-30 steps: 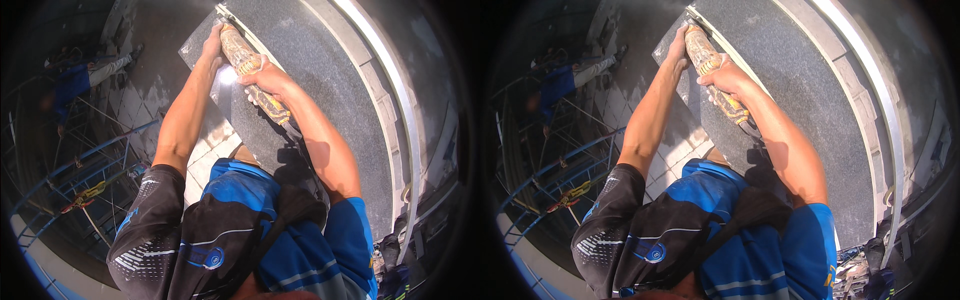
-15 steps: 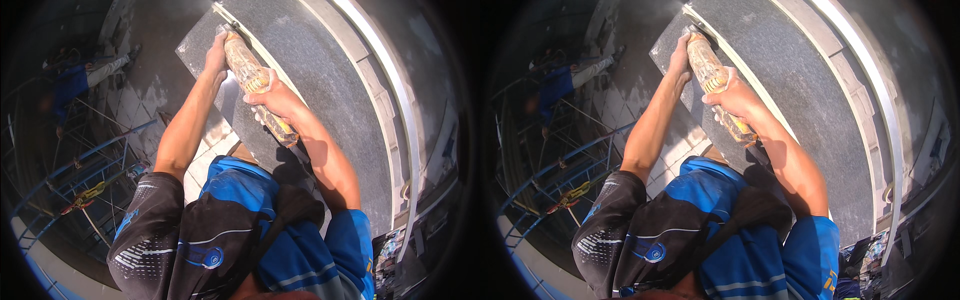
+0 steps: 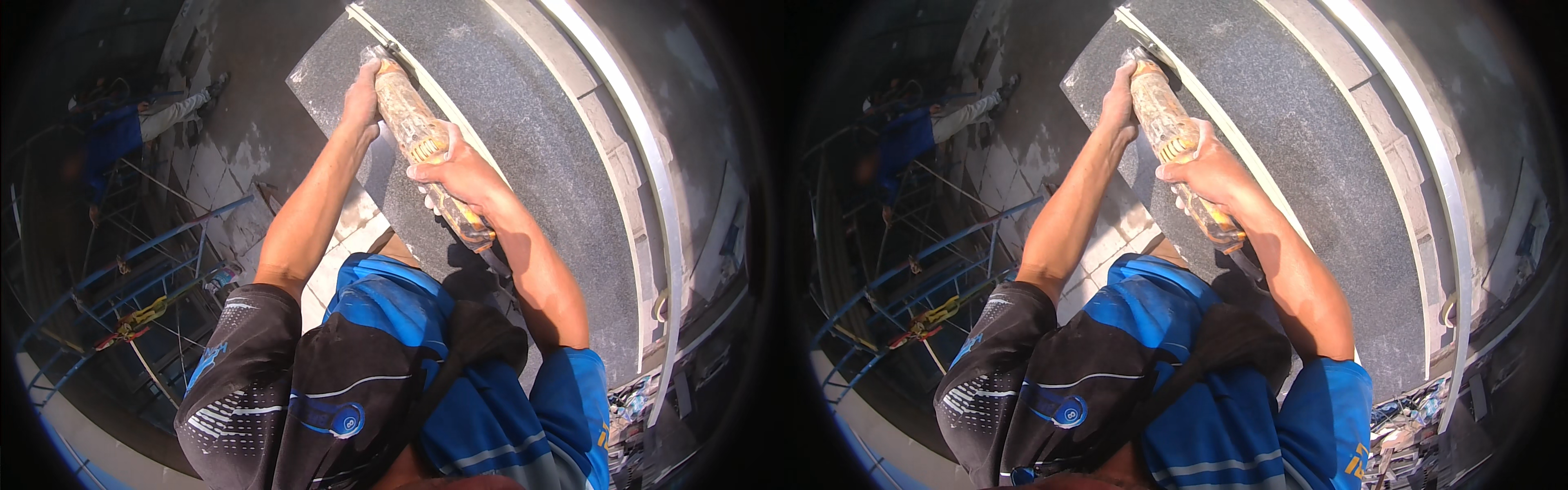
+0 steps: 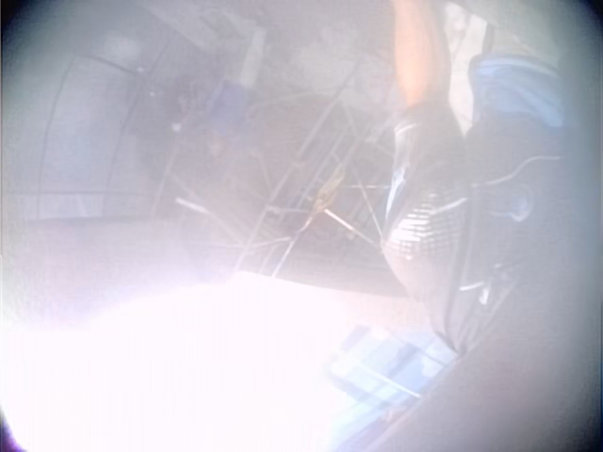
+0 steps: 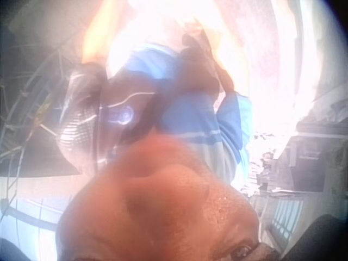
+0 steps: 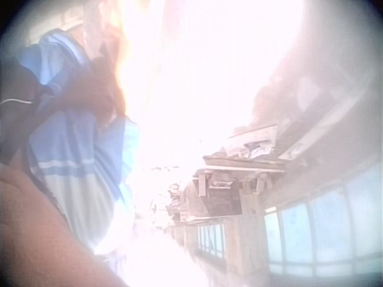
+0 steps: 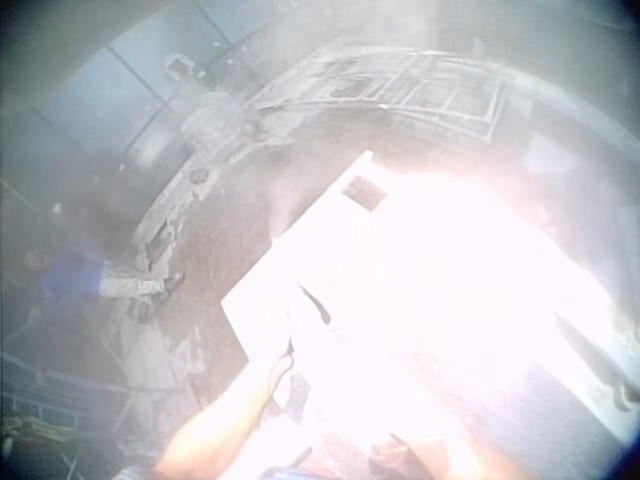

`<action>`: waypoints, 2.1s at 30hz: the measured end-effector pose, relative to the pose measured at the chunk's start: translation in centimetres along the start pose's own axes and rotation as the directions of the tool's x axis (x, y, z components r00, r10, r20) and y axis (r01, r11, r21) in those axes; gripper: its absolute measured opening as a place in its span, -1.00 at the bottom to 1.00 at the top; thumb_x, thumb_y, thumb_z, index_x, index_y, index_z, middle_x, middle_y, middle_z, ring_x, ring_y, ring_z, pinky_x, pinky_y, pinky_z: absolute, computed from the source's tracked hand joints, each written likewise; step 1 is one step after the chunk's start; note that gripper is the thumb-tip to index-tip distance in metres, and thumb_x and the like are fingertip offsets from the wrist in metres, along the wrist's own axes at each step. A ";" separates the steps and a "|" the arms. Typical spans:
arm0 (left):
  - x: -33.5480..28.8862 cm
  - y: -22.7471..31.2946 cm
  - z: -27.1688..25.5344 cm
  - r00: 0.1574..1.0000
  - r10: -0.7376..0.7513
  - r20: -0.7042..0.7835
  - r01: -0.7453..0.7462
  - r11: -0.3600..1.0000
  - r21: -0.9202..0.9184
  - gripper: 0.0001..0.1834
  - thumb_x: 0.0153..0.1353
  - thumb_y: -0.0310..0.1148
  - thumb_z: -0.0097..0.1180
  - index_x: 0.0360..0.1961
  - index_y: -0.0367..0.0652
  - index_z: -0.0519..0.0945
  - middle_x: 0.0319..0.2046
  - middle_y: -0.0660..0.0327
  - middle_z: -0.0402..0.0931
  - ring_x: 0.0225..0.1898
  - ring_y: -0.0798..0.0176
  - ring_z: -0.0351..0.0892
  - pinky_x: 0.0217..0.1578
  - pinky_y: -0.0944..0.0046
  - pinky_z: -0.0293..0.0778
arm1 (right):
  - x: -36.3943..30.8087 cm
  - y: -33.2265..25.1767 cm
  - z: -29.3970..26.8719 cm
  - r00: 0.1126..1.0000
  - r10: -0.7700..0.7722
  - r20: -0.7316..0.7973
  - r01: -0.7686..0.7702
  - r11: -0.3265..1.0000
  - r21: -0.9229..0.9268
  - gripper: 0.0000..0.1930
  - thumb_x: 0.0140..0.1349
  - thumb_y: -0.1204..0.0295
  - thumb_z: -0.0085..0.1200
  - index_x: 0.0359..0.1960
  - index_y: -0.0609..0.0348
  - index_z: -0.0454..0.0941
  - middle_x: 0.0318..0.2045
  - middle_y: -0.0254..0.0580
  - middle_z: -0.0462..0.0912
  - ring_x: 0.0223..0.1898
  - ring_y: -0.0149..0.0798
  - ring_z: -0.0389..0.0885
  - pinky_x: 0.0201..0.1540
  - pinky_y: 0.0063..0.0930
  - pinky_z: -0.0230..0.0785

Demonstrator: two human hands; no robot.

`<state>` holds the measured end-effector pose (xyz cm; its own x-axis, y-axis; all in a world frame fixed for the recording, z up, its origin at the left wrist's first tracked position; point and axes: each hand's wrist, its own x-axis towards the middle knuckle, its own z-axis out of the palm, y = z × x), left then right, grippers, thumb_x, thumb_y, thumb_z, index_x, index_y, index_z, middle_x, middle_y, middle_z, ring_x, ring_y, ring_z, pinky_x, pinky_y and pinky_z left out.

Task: The person uses an angle grinder to cut a large stone tile placed on a work surface. They guide the tool along a marked line, creating a cut while dust is generated. The person briefly pauses to touch their face before resuming the cut.

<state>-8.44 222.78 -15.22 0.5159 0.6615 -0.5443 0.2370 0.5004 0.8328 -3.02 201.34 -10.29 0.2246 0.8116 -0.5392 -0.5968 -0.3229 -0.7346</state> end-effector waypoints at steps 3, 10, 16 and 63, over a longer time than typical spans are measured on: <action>0.0 -0.3 -0.1 1.000 0.002 -0.014 -0.002 1.000 -0.003 -0.43 0.36 0.06 0.04 0.00 -0.33 0.58 -0.19 0.00 0.67 -0.23 0.12 0.74 -0.13 0.12 0.64 | -0.2 0.1 -0.1 1.000 0.010 -0.004 -0.010 1.000 -0.003 -0.07 0.10 0.55 0.38 0.44 0.27 0.02 -0.06 0.07 0.61 -0.25 -0.20 0.69 -0.50 -0.34 0.59; 0.9 -0.6 -0.4 1.000 0.004 -0.027 -0.005 1.000 -0.028 -0.41 0.34 0.08 0.06 0.00 -0.32 0.59 -0.18 0.01 0.66 -0.20 0.10 0.73 -0.13 0.10 0.63 | 0.3 -0.1 0.0 1.000 0.018 -0.008 -0.018 1.000 -0.018 -0.09 0.09 0.56 0.39 0.42 0.26 0.06 -0.06 0.09 0.60 -0.24 -0.18 0.69 -0.49 -0.33 0.58; 2.7 0.6 -1.0 0.995 0.018 -0.103 -0.014 0.999 0.042 -0.36 0.30 0.13 0.08 0.02 -0.30 0.59 -0.17 -0.01 0.66 -0.20 0.04 0.73 -0.15 0.06 0.62 | 2.8 -0.6 0.2 1.000 -0.018 -0.006 0.018 0.999 -0.050 -0.13 0.10 0.56 0.39 0.38 0.30 0.08 -0.07 0.12 0.60 -0.27 -0.15 0.71 -0.49 -0.31 0.59; 0.9 -0.8 -0.4 1.000 -0.003 -0.017 0.003 1.000 0.019 -0.43 0.44 0.08 -0.06 -0.02 -0.30 0.58 -0.20 0.00 0.68 -0.22 0.09 0.72 -0.09 0.03 0.67 | 0.7 0.4 -0.6 0.999 0.006 -0.052 -0.012 0.993 -0.117 -0.12 0.08 0.51 0.41 0.40 0.27 0.11 -0.10 0.10 0.65 -0.29 -0.17 0.72 -0.47 -0.31 0.58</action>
<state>-8.45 223.25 -16.41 0.5013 0.6696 -0.5481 0.2540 0.4916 0.8329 -2.63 201.44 -11.20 0.2605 0.7834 -0.5642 -0.5055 -0.3872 -0.7711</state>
